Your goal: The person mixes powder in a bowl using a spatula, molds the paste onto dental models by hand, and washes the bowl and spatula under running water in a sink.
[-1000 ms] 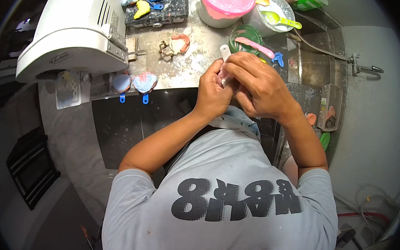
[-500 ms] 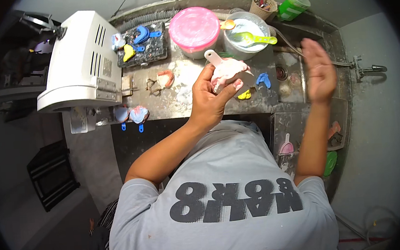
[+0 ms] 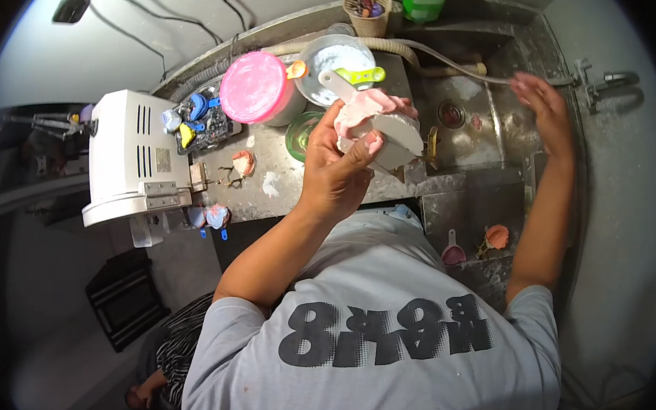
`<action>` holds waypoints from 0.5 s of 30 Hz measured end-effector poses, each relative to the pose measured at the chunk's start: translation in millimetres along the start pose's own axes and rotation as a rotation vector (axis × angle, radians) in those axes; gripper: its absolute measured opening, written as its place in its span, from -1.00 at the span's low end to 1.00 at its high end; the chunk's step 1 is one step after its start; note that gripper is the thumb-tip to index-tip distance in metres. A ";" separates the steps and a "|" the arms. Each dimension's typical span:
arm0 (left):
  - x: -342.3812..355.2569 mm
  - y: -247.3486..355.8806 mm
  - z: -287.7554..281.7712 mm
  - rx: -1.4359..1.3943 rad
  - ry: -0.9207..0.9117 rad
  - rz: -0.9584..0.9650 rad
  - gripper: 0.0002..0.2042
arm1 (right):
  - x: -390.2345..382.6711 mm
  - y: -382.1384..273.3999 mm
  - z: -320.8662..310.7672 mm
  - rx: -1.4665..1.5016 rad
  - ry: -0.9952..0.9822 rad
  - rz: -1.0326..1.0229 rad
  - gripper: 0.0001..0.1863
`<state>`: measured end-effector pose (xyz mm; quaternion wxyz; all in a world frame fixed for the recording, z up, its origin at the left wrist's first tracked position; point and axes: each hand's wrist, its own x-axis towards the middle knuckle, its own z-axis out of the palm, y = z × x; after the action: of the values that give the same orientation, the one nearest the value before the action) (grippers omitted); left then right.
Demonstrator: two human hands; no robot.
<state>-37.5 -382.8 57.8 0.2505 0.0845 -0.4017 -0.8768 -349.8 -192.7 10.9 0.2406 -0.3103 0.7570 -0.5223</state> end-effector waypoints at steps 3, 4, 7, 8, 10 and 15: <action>8.6 -16.2 9.6 0.038 -0.085 -0.040 -0.55 | -35.8 -76.1 57.8 0.262 -0.186 -0.470 -0.63; 9.2 -20.4 12.7 -0.005 -0.070 -0.087 -0.55 | -34.8 -97.5 65.9 0.089 -0.314 -0.686 -0.57; 9.5 -25.2 17.6 -0.032 -0.025 -0.128 -0.53 | -41.4 -134.5 91.7 0.001 -0.373 -0.872 -0.52; 10.0 -25.5 18.1 -0.012 0.026 -0.116 -0.51 | -41.1 -139.9 95.6 -0.050 -0.458 -0.836 -0.51; 9.1 -23.5 16.6 -0.046 0.066 -0.110 -0.50 | -46.2 -141.6 98.4 -0.027 -0.393 -0.823 -0.48; 11.8 -23.1 6.4 -0.047 0.056 -0.033 -0.46 | -67.8 -130.3 120.5 -0.094 -0.194 -0.801 -0.37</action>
<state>-58.4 -371.8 45.4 0.2491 0.1100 -0.3725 -0.8872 -191.5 -255.2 95.3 0.0742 -0.6389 0.5730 -0.5079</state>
